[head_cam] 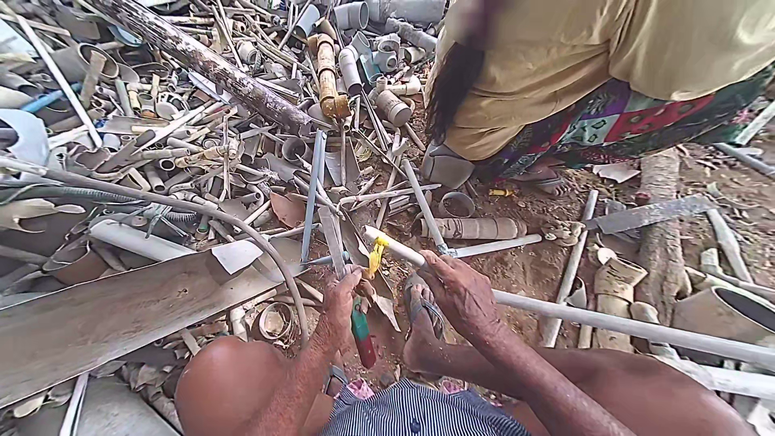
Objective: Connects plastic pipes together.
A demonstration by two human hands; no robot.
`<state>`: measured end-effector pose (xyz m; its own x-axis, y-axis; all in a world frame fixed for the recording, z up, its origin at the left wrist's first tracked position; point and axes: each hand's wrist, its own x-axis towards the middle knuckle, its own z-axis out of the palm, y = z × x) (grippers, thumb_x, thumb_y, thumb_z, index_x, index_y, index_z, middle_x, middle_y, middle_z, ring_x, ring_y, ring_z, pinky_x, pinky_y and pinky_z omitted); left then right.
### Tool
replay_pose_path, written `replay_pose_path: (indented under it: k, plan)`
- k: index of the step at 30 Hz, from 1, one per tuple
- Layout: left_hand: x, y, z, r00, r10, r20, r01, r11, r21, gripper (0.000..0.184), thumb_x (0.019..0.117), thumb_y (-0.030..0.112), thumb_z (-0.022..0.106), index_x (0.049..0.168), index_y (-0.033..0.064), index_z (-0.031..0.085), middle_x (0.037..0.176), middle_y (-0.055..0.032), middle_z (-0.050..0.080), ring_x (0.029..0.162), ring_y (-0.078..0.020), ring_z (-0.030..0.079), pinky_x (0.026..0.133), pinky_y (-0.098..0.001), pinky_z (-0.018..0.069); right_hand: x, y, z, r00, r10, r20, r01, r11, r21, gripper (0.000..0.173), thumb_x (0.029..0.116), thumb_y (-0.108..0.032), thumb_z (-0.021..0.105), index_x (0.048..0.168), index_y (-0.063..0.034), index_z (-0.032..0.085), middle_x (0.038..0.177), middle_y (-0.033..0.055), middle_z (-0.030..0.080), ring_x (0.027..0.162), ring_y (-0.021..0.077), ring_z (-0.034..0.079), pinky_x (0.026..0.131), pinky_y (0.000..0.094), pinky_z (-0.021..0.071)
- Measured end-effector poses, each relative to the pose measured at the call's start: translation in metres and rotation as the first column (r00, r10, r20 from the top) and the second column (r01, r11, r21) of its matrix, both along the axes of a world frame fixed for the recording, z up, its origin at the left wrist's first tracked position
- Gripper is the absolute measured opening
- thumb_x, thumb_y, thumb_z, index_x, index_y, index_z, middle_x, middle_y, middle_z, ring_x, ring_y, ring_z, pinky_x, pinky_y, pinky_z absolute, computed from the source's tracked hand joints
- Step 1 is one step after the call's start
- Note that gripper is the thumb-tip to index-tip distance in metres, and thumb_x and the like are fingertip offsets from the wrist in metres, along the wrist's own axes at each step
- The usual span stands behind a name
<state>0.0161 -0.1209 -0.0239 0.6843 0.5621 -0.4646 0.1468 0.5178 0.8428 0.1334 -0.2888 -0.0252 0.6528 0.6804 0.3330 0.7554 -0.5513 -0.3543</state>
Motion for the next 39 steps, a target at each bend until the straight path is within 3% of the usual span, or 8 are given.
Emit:
replay_pose_path:
  k: [5, 9, 13, 21, 29, 31, 35, 39]
  plan:
    - [0.007, 0.018, -0.018, 0.993, -0.011, 0.114, -0.021, 0.960, 0.279, 0.031, 0.1059, 0.016, 0.043, 0.122, -0.0054, 0.058, 0.084, 0.0011, 0.065, 0.052, 0.0017, 0.049, 0.048, -0.0140, 0.0426, -0.005, 0.000, 0.002, 1.000, 0.011, 0.007, -0.011, 1.000, 0.019, 0.032, 0.0959, -0.022, 0.061, 0.118, -0.0029, 0.074, 0.084, 0.0205, 0.070, 0.073, 0.0398, 0.071, 0.059, 0.0510, 0.0554]
    - [0.027, 0.011, 0.003, 0.989, -0.023, 0.143, -0.040, 0.905, 0.423, 0.014, 0.0898, 0.008, 0.070, 0.099, -0.0014, 0.065, 0.073, 0.0065, 0.062, 0.058, 0.0022, 0.054, 0.056, -0.0158, 0.0484, -0.010, 0.003, -0.001, 0.996, 0.020, 0.082, -0.022, 0.999, 0.024, 0.044, 0.0999, -0.032, 0.050, 0.124, -0.0023, 0.072, 0.082, 0.0187, 0.069, 0.070, 0.0369, 0.069, 0.057, 0.0475, 0.0541]
    - [0.032, 0.002, 0.013, 0.999, -0.011, 0.049, -0.011, 0.906, 0.424, 0.020, 0.0946, 0.006, 0.067, 0.078, 0.0078, 0.056, 0.059, 0.0073, 0.049, 0.046, -0.0009, 0.045, 0.048, -0.0179, 0.0439, -0.010, 0.003, -0.003, 0.999, 0.045, 0.008, -0.046, 0.997, 0.054, 0.044, 0.1051, -0.029, 0.040, 0.121, -0.0030, 0.072, 0.082, 0.0174, 0.068, 0.072, 0.0360, 0.069, 0.058, 0.0471, 0.0542]
    - [0.020, 0.010, 0.014, 0.991, -0.120, -0.062, 0.131, 0.746, 0.653, 0.021, 0.0976, 0.011, 0.064, 0.079, 0.0030, 0.058, 0.065, 0.0063, 0.051, 0.055, 0.0028, 0.048, 0.056, -0.0156, 0.0425, 0.000, 0.000, 0.000, 0.919, 0.164, -0.359, -0.092, 0.974, 0.209, 0.029, 0.0967, -0.020, 0.060, 0.111, 0.0019, 0.073, 0.094, 0.0154, 0.073, 0.079, 0.0247, 0.071, 0.073, 0.0410, 0.0567]
    - [0.020, -0.004, 0.023, 0.987, -0.128, -0.096, 0.160, 0.826, 0.540, 0.024, 0.1009, 0.007, 0.058, 0.077, 0.0067, 0.056, 0.062, 0.0068, 0.051, 0.049, 0.0014, 0.046, 0.050, -0.0157, 0.0417, 0.011, 0.002, -0.012, 0.994, 0.100, -0.049, -0.089, 0.977, 0.192, 0.021, 0.0875, -0.016, 0.069, 0.095, 0.0029, 0.073, 0.088, 0.0179, 0.073, 0.079, 0.0340, 0.073, 0.068, 0.0459, 0.0582]
    - [0.018, -0.002, 0.037, 0.957, -0.133, -0.260, 0.275, 0.707, 0.651, 0.024, 0.1015, 0.013, 0.060, 0.081, 0.0013, 0.061, 0.067, 0.0006, 0.054, 0.058, -0.0048, 0.051, 0.058, -0.0229, 0.0443, 0.013, 0.002, -0.012, 0.993, 0.117, 0.005, -0.116, 0.977, 0.179, 0.018, 0.0861, -0.014, 0.070, 0.092, 0.0022, 0.073, 0.087, 0.0178, 0.073, 0.078, 0.0355, 0.072, 0.066, 0.0463, 0.0574]
    - [0.024, 0.018, 0.072, 0.786, -0.220, -0.578, 0.617, 0.335, 0.712, 0.033, 0.1048, 0.020, 0.056, 0.100, -0.0091, 0.069, 0.095, -0.0235, 0.069, 0.092, -0.0359, 0.068, 0.086, -0.0519, 0.0518, 0.016, 0.002, -0.008, 0.982, 0.179, 0.066, -0.187, 0.970, 0.154, 0.015, 0.0867, -0.014, 0.069, 0.089, -0.0002, 0.073, 0.086, 0.0161, 0.073, 0.076, 0.0354, 0.072, 0.063, 0.0456, 0.0563]
    - [0.058, 0.054, 0.091, 0.542, -0.344, -0.767, 0.840, 0.251, 0.481, 0.033, 0.1084, 0.023, 0.051, 0.095, -0.0040, 0.065, 0.087, -0.0177, 0.061, 0.086, -0.0312, 0.060, 0.082, -0.0503, 0.0472, 0.013, -0.003, -0.003, 0.956, 0.244, 0.163, -0.265, 0.957, 0.116, 0.015, 0.0916, -0.014, 0.064, 0.090, -0.0041, 0.075, 0.087, 0.0129, 0.074, 0.074, 0.0327, 0.070, 0.058, 0.0418, 0.0545]
